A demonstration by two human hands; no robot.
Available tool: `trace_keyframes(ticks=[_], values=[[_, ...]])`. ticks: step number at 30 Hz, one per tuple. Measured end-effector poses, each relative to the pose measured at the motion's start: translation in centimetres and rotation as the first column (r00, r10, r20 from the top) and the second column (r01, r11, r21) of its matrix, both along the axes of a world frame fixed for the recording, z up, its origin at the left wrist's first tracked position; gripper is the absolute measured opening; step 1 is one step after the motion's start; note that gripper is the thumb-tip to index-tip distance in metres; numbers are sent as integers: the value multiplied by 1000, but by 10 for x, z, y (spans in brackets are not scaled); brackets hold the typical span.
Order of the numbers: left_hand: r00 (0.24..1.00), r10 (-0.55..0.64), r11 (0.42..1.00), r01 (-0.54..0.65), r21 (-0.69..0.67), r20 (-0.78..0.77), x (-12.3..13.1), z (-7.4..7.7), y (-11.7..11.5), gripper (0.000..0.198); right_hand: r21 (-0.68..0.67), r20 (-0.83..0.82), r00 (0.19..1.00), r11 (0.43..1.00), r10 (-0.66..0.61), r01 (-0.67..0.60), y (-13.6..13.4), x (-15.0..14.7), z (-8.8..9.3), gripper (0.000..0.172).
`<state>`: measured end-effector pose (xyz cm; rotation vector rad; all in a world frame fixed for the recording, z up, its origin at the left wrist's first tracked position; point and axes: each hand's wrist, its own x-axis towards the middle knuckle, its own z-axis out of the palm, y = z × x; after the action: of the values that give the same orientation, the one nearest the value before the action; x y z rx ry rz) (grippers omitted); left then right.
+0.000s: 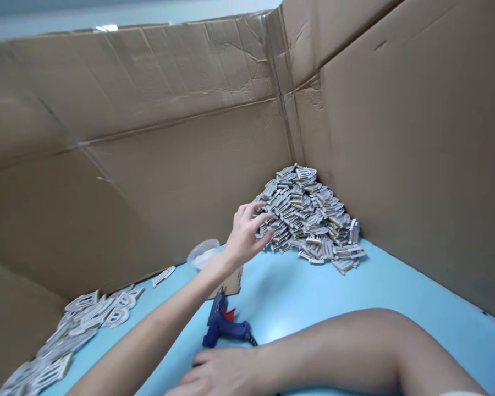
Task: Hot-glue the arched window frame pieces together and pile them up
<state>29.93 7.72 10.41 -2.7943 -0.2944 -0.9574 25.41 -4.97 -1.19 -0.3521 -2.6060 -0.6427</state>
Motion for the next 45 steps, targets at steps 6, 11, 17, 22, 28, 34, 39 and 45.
trace_keyframes(ticks=[6,11,17,22,28,34,39,45], values=[[987,161,984,-163,-76,-23,-192,-46,-19,24,-28,-277,934,970,226,-243,-1,-4,-16,37],[877,478,865,-461,-198,45,-335,-80,-10,15,-57,-301,912,950,278,-308,-10,3,-9,37],[656,727,685,-680,-261,202,-446,-106,7,13,-137,-185,974,978,132,-159,-13,11,4,25],[596,773,633,-696,-339,220,-473,-110,22,12,-264,90,993,960,-75,96,41,-32,19,23],[618,764,633,-665,-395,186,-468,-117,27,37,-284,135,913,867,-385,408,169,-147,29,30],[616,767,625,-656,-423,179,-468,-122,33,40,-304,105,776,723,-622,621,248,-218,18,48],[610,770,621,-648,-441,187,-463,-119,32,36,-295,117,700,649,-704,701,268,-230,8,40],[567,791,602,-656,-455,229,-464,-115,29,41,-275,105,671,627,-734,729,275,-230,11,39]])
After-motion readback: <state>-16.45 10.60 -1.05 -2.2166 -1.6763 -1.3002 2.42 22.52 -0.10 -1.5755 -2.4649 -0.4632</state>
